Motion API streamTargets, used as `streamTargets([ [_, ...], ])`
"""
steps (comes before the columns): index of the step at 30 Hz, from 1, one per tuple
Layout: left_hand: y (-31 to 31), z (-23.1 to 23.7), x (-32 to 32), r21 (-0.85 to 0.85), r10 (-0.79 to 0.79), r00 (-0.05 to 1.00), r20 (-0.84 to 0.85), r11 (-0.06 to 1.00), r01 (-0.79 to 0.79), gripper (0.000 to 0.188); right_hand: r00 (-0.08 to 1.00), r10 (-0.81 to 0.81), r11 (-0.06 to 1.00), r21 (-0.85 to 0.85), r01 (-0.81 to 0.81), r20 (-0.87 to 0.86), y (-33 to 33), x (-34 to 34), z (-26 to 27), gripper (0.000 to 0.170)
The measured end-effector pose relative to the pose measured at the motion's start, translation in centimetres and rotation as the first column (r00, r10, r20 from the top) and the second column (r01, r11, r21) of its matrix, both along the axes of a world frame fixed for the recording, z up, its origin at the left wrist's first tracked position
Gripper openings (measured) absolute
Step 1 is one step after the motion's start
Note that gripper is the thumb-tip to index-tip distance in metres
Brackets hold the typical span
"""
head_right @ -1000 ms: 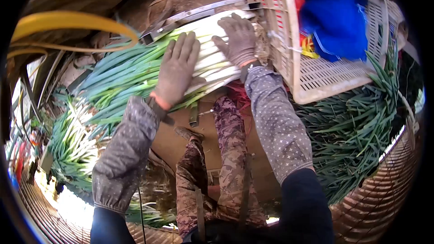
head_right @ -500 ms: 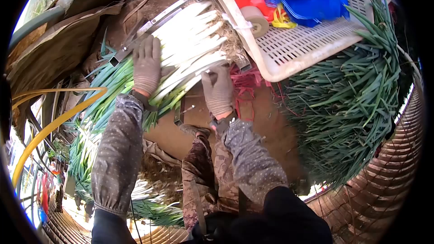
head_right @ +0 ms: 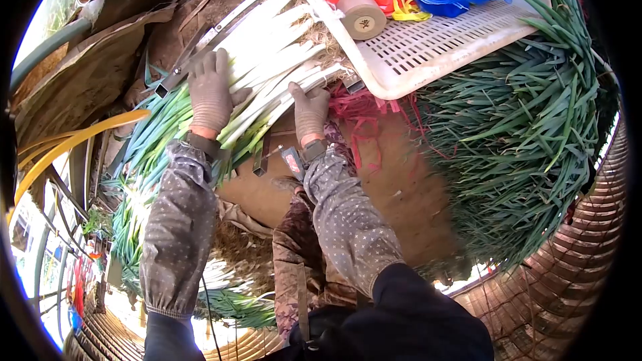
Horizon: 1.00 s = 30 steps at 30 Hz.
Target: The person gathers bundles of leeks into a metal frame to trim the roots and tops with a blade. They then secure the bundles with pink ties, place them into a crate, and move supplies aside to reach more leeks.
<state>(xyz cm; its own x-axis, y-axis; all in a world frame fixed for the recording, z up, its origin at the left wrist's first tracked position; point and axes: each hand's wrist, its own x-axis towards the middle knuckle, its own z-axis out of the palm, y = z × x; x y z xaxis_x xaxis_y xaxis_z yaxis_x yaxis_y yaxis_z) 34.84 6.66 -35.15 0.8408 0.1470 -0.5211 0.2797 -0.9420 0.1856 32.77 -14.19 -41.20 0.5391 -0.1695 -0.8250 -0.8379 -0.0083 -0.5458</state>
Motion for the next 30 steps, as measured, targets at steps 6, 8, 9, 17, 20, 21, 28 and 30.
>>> streamTargets([
  [6,-0.4,-1.6,-1.3,0.028,-0.022,0.995,0.099,0.999,0.02,0.1,0.995,-0.077,0.994,0.071,0.081,-0.063,1.0,1.1,2.7,0.03],
  [8,-0.6,-2.3,-1.8,0.035,-0.022,0.997,0.074,0.999,0.02,0.102,0.991,-0.022,0.992,0.123,0.039,-0.135,-0.3,0.3,1.0,0.038],
  [9,-0.4,-2.5,-1.8,0.041,-0.027,0.998,0.065,0.999,0.024,0.104,0.982,-0.059,0.981,0.173,0.091,-0.181,-0.6,0.5,0.6,0.04],
  [17,0.2,-4.1,-2.1,-0.003,-0.028,0.996,0.083,1.0,0.028,0.106,0.989,0.051,0.916,0.401,0.009,-0.14,-1.0,1.5,0.8,0.031],
  [20,0.2,-3.9,-2.1,0.004,-0.038,0.995,0.088,0.999,0.038,0.104,0.999,0.026,0.995,0.092,-0.029,0.036,0.2,-0.4,-3.6,0.03],
  [21,0.1,-3.9,-2.0,0.013,-0.042,0.995,0.087,0.999,0.041,0.103,0.998,0.055,0.998,0.013,-0.054,-0.03,0.4,0.5,-3.1,0.035],
  [28,-1.9,0.3,-2.7,0.08,-0.092,0.955,0.282,0.994,0.072,0.095,0.965,-0.239,0.953,0.164,0.254,-0.107,-2.5,0.7,-4.2,0.025],
  [30,-3.5,2.1,-3.4,0.021,-0.118,0.954,0.276,0.993,0.116,0.073,0.992,-0.099,0.986,0.128,0.109,-0.081,-2.5,0.8,-3.8,0.022],
])
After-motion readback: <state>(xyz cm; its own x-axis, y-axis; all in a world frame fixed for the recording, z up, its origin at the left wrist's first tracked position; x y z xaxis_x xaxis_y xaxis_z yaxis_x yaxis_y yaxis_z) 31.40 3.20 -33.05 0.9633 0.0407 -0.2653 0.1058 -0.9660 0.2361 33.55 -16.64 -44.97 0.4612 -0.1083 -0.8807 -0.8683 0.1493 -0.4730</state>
